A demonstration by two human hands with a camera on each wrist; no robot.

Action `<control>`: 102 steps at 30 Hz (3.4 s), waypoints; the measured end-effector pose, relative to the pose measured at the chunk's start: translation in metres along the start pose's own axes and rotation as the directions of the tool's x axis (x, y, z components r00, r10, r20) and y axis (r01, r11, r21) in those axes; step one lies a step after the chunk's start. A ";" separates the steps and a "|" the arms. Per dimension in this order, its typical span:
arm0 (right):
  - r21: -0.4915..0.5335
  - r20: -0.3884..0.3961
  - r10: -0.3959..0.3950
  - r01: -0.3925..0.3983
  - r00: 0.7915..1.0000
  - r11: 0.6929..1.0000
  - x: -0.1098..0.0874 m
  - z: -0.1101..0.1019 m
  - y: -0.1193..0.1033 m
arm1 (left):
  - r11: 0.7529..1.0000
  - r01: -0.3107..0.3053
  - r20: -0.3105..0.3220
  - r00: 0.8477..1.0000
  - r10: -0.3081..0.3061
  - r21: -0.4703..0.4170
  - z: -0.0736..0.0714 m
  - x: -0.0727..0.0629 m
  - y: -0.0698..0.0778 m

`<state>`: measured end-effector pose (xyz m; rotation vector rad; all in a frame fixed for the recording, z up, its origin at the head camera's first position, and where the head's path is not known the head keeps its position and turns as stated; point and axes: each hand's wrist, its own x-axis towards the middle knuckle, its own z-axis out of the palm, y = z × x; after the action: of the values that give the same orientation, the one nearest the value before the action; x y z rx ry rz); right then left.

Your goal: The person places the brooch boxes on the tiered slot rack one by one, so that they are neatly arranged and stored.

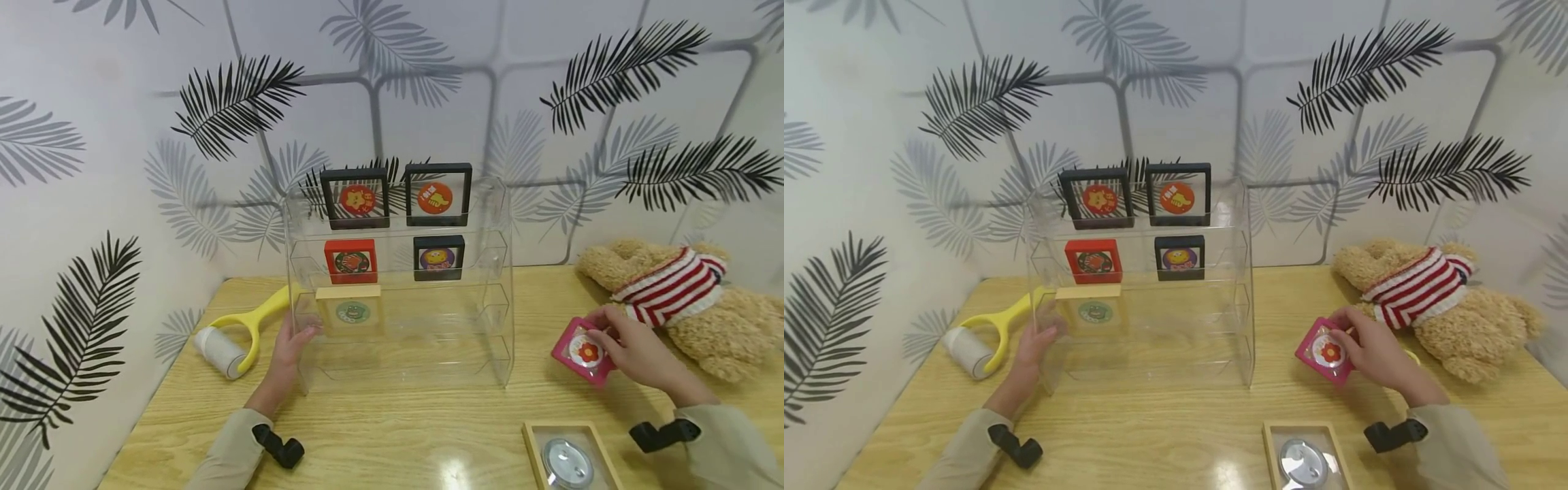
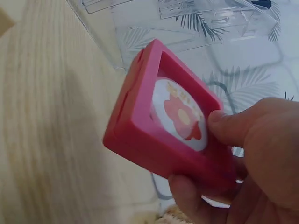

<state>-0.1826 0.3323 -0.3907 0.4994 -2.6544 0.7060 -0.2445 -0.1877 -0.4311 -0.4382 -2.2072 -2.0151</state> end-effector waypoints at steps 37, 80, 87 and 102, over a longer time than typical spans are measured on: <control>0.090 -0.352 -0.406 0.462 0.844 0.882 0.097 0.008 -0.139 | 0.998 -0.054 -0.019 0.998 0.054 -0.034 0.001 0.000 -0.002; -0.013 -0.137 -0.496 0.499 0.858 0.867 0.105 0.047 -0.142 | 0.998 -0.038 -0.011 0.999 0.038 -0.040 0.000 0.002 0.000; -0.005 -0.168 -0.495 0.501 0.853 0.865 0.091 0.040 -0.130 | 0.998 -0.056 -0.013 0.998 0.055 -0.041 -0.001 0.002 -0.001; 0.000 -0.109 -0.459 0.462 0.882 0.887 0.022 0.022 -0.095 | 1.000 0.002 -0.008 1.000 -0.002 0.012 0.001 0.001 -0.002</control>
<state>-0.1673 0.2383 -0.3615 1.0272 -2.2947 0.5965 -0.2460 -0.1870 -0.4328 -0.4269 -2.2145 -2.0001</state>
